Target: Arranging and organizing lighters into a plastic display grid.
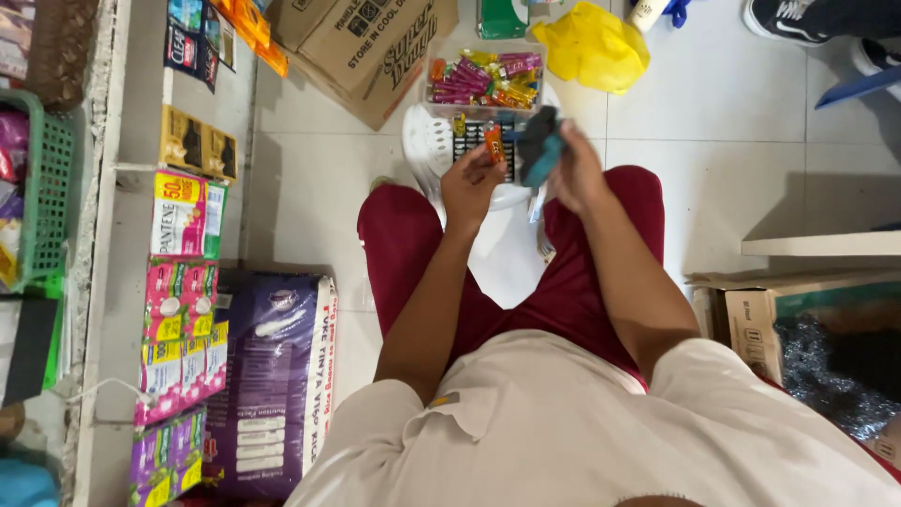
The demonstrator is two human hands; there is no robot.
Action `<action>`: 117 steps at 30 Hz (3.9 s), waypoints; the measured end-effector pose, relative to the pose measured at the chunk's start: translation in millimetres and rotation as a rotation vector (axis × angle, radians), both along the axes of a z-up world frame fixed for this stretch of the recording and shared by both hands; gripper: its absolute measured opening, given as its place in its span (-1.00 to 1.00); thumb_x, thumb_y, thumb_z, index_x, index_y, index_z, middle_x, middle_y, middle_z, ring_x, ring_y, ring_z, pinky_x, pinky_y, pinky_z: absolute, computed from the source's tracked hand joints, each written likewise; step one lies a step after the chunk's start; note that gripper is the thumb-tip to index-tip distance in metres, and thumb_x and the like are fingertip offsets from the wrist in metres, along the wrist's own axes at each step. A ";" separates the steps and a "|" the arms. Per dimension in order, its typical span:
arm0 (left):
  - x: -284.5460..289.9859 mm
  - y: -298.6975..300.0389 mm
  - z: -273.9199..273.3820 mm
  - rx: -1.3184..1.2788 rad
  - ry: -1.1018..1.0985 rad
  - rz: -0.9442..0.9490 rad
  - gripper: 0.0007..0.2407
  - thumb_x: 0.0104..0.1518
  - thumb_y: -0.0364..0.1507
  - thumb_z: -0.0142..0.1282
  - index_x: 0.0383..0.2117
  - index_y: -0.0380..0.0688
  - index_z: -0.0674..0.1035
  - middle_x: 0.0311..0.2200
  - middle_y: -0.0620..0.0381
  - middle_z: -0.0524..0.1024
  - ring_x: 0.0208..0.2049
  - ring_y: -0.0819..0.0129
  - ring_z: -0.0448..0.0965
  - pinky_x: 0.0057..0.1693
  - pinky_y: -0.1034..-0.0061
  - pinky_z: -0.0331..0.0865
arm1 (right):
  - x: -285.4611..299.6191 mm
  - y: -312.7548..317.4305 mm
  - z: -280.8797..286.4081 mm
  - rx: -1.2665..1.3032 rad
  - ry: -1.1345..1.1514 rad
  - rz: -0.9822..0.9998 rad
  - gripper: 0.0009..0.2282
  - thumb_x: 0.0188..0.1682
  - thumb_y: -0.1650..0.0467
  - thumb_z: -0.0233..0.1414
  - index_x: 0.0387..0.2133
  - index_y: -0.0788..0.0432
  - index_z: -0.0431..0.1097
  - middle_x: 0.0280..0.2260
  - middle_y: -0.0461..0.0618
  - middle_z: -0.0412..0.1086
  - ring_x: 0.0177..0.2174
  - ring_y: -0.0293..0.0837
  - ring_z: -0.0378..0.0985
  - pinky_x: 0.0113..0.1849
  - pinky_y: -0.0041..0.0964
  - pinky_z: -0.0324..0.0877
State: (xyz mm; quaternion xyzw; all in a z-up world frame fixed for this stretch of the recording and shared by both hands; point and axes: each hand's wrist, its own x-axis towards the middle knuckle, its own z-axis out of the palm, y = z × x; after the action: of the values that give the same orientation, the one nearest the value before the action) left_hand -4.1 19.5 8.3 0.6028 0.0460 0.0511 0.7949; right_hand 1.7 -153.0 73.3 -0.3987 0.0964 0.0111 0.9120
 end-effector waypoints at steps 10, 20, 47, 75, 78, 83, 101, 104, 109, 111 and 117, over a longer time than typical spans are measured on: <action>11.7 -10.7 -26.9 -0.073 -0.083 -0.120 -0.64 0.08 -0.61 0.38 0.03 -0.30 0.59 -0.29 -0.18 0.54 -0.38 0.14 0.68 -0.35 0.39 0.68 | 4.2 16.8 -3.3 -0.603 -0.182 0.108 -0.79 -0.06 0.44 0.33 -0.18 0.16 0.54 -0.40 -0.14 0.47 -0.38 -0.32 0.48 -0.28 -0.43 0.42; 19.5 -15.5 -30.3 -0.063 -0.046 -0.082 -0.65 0.09 -0.59 0.37 0.03 -0.33 0.59 -0.33 -0.13 0.51 -0.43 0.18 0.68 -0.38 0.43 0.67 | 5.2 15.0 5.9 -0.742 -0.079 -0.020 -0.84 0.16 0.35 0.11 -0.42 0.12 0.43 -0.49 -0.21 0.30 -0.45 -0.33 0.29 -0.35 -0.45 0.23; 14.6 -19.9 -36.5 -0.007 -0.006 -0.053 -0.64 0.04 -0.64 0.36 0.02 -0.27 0.61 -0.34 -0.07 0.50 -0.45 0.28 0.65 -0.38 0.49 0.68 | 10.9 4.6 -1.6 -0.383 0.019 0.110 -0.80 -0.10 0.59 0.14 -0.19 0.30 0.52 -0.48 -0.11 0.43 -0.50 -0.30 0.53 -0.38 -0.45 0.54; 14.5 -16.8 -37.5 -0.039 -0.025 -0.205 -0.63 0.03 -0.67 0.33 0.00 -0.38 0.57 -0.34 -0.15 0.51 -0.36 0.20 0.67 -0.25 0.35 0.72 | 12.8 13.3 -1.9 -0.458 0.135 0.160 -0.83 0.05 0.30 0.21 -0.40 0.16 0.50 -0.58 -0.19 0.39 -0.58 -0.35 0.53 -0.50 -0.50 0.49; 15.5 -13.4 -30.6 -0.064 -0.007 -0.214 -0.54 -0.04 -0.73 0.33 0.07 -0.30 0.55 -0.32 -0.11 0.48 -0.36 0.27 0.64 -0.26 0.38 0.72 | 12.1 14.5 5.0 -0.482 0.037 0.219 -0.86 -0.11 0.46 0.32 -0.39 0.21 0.49 -0.56 -0.18 0.39 -0.55 -0.33 0.50 -0.50 -0.50 0.43; 10.3 -12.3 -9.1 0.018 -0.003 -0.245 -0.50 -0.05 -0.70 0.36 0.11 -0.20 0.56 -0.28 -0.10 0.50 -0.35 0.29 0.63 -0.24 0.43 0.68 | 15.4 9.9 -8.4 -0.477 0.041 0.198 -0.80 -0.19 0.46 0.37 -0.42 0.20 0.46 -0.57 -0.18 0.39 -0.57 -0.34 0.47 -0.50 -0.52 0.42; 10.1 -10.8 -15.0 -0.009 0.033 -0.245 -0.44 -0.07 -0.59 0.51 0.15 -0.13 0.54 -0.30 0.00 0.50 -0.33 0.41 0.65 -0.20 0.54 0.68 | 9.2 15.6 10.9 -0.392 0.071 0.200 -0.87 -0.04 0.42 0.27 -0.39 0.24 0.48 -0.54 -0.15 0.40 -0.56 -0.34 0.49 -0.50 -0.52 0.42; 12.9 -12.4 -20.3 0.001 0.033 -0.244 -0.44 -0.09 -0.56 0.53 0.13 -0.13 0.55 -0.30 0.02 0.51 -0.32 0.42 0.65 -0.19 0.55 0.69 | 9.8 14.8 8.2 -0.334 0.117 0.172 -0.84 0.04 0.36 0.22 -0.42 0.22 0.48 -0.56 -0.16 0.39 -0.59 -0.35 0.49 -0.53 -0.52 0.42; 12.6 -11.9 -19.1 0.020 0.025 -0.238 -0.43 -0.08 -0.60 0.50 0.14 -0.14 0.54 -0.30 -0.01 0.49 -0.34 0.40 0.63 -0.19 0.54 0.68 | 11.9 13.3 1.9 -0.435 0.037 0.222 -0.81 -0.16 0.46 0.36 -0.43 0.25 0.47 -0.58 -0.16 0.38 -0.60 -0.32 0.47 -0.54 -0.52 0.38; 13.5 -12.0 -24.6 0.003 0.023 -0.251 -0.43 -0.09 -0.60 0.51 0.14 -0.14 0.55 -0.29 -0.02 0.49 -0.34 0.38 0.63 -0.19 0.51 0.67 | 11.0 13.0 1.5 -0.437 0.039 0.207 -0.82 -0.17 0.48 0.36 -0.43 0.24 0.47 -0.57 -0.16 0.37 -0.59 -0.33 0.46 -0.54 -0.52 0.38; 14.0 -15.0 -28.2 0.008 0.037 -0.258 -0.43 -0.11 -0.57 0.55 0.11 -0.17 0.55 -0.31 0.02 0.50 -0.33 0.44 0.61 -0.20 0.57 0.66 | 9.0 16.1 9.8 -0.349 0.126 0.159 -0.80 0.03 0.32 0.22 -0.45 0.21 0.47 -0.61 -0.17 0.33 -0.63 -0.36 0.44 -0.58 -0.54 0.34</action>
State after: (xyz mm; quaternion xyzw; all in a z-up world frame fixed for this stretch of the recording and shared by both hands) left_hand 9.9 4.6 -19.9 0.6077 -0.0175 -0.0624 0.7915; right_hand 10.8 -136.9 83.1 -0.5554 0.1220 0.0914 0.8175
